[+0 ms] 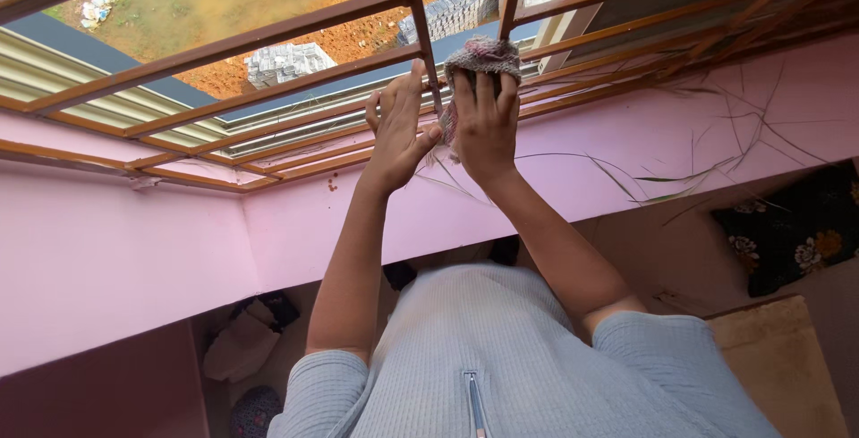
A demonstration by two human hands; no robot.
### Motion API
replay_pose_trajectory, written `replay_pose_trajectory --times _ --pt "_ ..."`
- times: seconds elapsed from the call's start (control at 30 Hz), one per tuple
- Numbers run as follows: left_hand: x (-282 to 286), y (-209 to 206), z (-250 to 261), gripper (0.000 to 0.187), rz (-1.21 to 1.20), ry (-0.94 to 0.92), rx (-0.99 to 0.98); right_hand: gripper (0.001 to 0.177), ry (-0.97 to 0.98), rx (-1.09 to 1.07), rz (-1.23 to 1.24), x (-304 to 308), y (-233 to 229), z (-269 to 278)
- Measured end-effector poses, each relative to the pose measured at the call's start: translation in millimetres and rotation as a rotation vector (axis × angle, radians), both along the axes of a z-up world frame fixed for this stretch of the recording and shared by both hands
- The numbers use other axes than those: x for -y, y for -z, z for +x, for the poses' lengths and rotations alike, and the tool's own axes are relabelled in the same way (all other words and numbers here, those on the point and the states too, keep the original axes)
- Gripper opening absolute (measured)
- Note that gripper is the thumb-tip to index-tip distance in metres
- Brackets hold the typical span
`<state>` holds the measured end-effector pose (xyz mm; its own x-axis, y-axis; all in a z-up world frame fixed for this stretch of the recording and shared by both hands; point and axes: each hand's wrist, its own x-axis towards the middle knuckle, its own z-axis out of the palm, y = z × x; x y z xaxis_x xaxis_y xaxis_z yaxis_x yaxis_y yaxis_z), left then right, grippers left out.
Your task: The person wipes the bars of a window grille and the surrounding window frame with a cloth.
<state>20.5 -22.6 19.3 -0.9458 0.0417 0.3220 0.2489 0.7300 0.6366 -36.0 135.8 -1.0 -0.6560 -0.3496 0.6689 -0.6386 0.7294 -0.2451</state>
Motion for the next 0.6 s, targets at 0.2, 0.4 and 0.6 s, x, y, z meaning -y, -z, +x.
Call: replay_pose_trajectory --times 0.2,0.4,0.6 --pt "-3.4 -4.1 4.8 0.096 0.154 0.014 0.003 0.041 0.038 0.063 -0.006 17.7 1.9 -2.8" --pt "1.6 -6.3 3.5 0.094 0.153 0.033 0.003 0.041 0.037 0.056 -0.103 12.1 3.1 2.6" --pt "-8.0 11.7 18.5 0.084 0.124 -0.062 -0.201 0.040 -0.202 0.233 -0.414 -5.1 -20.1 13.2"
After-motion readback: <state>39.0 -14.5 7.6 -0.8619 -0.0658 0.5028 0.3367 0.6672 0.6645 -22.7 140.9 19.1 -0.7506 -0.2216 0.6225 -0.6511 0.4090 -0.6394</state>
